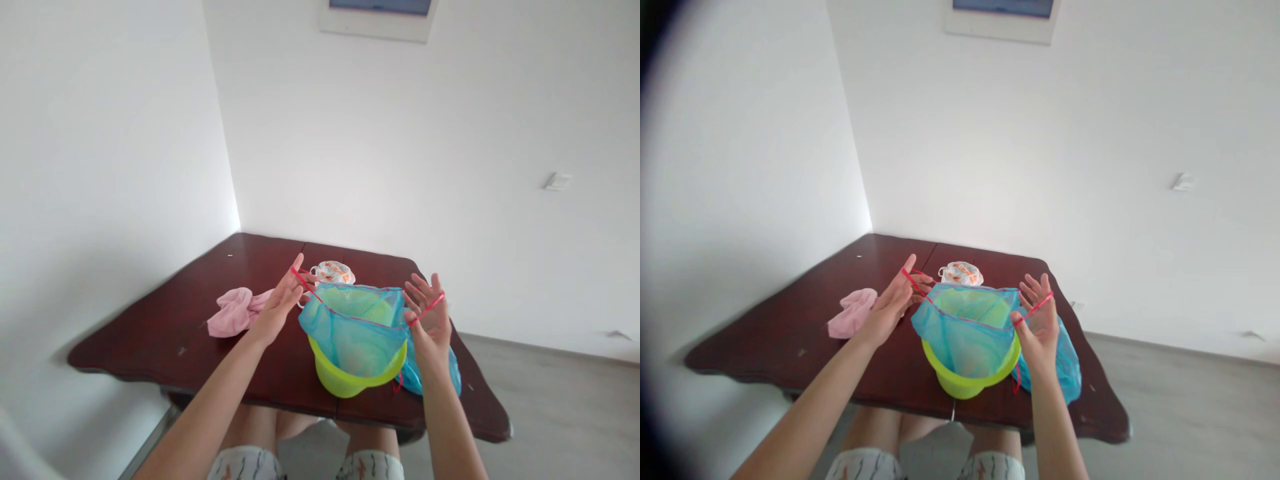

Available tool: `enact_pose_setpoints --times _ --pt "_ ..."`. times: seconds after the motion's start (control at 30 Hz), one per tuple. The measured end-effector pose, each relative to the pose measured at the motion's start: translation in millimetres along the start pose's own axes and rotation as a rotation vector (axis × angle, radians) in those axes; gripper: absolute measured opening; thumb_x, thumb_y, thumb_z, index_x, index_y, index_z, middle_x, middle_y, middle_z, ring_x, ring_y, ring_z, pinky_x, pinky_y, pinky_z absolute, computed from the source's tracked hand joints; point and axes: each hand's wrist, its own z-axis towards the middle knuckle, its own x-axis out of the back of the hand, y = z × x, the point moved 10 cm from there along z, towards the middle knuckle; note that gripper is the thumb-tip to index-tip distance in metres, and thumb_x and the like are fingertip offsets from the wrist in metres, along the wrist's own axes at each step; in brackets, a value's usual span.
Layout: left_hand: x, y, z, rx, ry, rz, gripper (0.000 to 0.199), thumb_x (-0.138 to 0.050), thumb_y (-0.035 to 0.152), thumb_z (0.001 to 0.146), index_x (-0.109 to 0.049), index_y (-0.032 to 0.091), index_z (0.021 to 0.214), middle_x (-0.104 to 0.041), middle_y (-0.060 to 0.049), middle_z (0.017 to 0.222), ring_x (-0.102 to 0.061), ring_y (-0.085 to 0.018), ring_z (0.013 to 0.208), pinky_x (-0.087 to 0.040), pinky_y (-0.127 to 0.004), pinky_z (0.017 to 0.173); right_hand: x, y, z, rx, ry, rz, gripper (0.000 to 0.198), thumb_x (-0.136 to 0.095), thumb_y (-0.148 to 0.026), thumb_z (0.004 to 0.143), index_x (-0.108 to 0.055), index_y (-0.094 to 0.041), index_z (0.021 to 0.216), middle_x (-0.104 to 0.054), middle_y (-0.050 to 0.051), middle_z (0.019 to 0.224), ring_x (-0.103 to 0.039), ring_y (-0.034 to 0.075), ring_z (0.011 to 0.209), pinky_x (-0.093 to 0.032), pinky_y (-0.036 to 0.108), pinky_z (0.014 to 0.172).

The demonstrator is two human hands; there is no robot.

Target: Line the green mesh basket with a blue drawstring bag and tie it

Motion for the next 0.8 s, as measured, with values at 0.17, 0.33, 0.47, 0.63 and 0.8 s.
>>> enact_pose_setpoints --times 0.17,0.33,0.47,0.63,0.8 --pt "8 33 8 -0.168 0.206 0.264 0.078 -0.074 0.067 0.117 -0.055 0.028 0.181 -0.068 -0.014 0.162 -0.073 -0.031 0.135 -0.067 -0.041 0.108 2 -13 0 0.048 -0.019 -0.149 0.088 -0.091 -0.057 0.104 -0.053 -0.031 0.180 -0.061 0.021 0.179 -0.064 0.042 0.161 -0.052 0.068 0.137" --pt "-26 56 25 -0.275 0.089 0.116 0.076 -0.084 0.059 0.112 -0.053 0.027 0.173 -0.069 -0.019 0.164 -0.069 -0.034 0.152 -0.059 -0.051 0.127 -6 -46 3 0.154 -0.092 -0.098 0.060 -0.068 -0.061 0.116 -0.069 -0.031 0.168 -0.072 0.016 0.165 -0.073 0.041 0.144 -0.047 0.070 0.134" --pt "-85 71 32 -0.217 -0.175 0.018 0.082 -0.083 0.047 0.115 -0.037 0.031 0.182 -0.078 -0.014 0.142 -0.081 -0.028 0.127 -0.064 -0.047 0.117 -29 -72 13 0.199 -0.178 0.034 0.061 -0.069 -0.059 0.117 -0.065 -0.031 0.171 -0.079 0.014 0.145 -0.079 0.036 0.125 -0.059 0.060 0.117" --pt "-144 72 31 -0.160 -0.454 0.175 0.123 -0.098 0.038 0.102 -0.014 0.036 0.192 -0.069 -0.018 0.161 -0.083 -0.029 0.123 -0.066 -0.047 0.112 -76 -102 23 0.292 -0.384 -0.078 0.046 -0.076 -0.030 0.116 -0.070 -0.034 0.162 -0.077 0.004 0.111 -0.075 0.023 0.097 -0.063 0.040 0.091" --pt "-164 60 30 -0.251 -0.552 0.348 0.118 -0.097 0.022 0.087 -0.033 0.027 0.186 -0.068 -0.018 0.161 -0.072 -0.036 0.142 -0.056 -0.055 0.129 -108 -124 17 0.425 -0.594 -0.263 0.022 -0.065 -0.017 0.116 -0.077 -0.028 0.132 -0.081 0.005 0.113 -0.076 0.024 0.102 -0.060 0.041 0.096"
